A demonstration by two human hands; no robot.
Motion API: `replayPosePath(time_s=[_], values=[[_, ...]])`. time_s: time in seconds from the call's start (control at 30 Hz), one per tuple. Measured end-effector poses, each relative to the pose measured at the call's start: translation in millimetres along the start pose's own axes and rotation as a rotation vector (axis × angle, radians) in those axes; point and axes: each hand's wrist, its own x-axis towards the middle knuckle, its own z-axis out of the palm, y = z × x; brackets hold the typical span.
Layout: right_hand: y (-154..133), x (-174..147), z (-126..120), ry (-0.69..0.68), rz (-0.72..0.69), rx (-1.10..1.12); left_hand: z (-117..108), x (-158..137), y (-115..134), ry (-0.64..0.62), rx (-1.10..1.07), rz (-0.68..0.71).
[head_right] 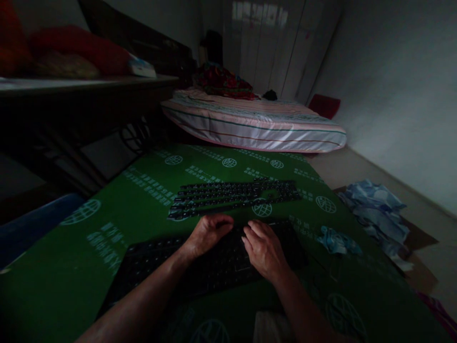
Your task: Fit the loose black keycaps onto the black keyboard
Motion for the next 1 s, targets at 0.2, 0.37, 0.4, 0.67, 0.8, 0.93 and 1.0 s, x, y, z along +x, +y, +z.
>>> replayPosePath(time_s=[0.2,0.37,0.4,0.67,0.8,0.93,1.0], values=[[0.3,-0.3,-0.1,0.017,-0.005,0.004,2.3,-0.5,-3.3,0.022,-0.002,-0.004],[1.2,-1.5,1.4,0.019,-0.003,0.008,1.6,-2.0,-0.1,0.001,-0.015,0.006],[1.4,-1.7,1.7,0.019,-0.004,0.007,1.2,-2.3,0.7,0.001,-0.012,0.009],[0.8,-0.9,0.4,0.012,-0.002,0.008,0.3,-3.9,2.9,0.01,0.02,0.028],[0.3,-0.6,0.1,0.012,0.001,0.007,-0.2,-3.6,2.7,-0.003,0.045,0.024],[0.4,-0.7,0.5,0.021,0.006,0.017,0.4,-2.7,1.8,-0.008,0.059,0.037],[0.6,-0.9,0.7,0.028,0.007,0.024,0.9,-2.6,1.6,-0.003,0.064,0.036]])
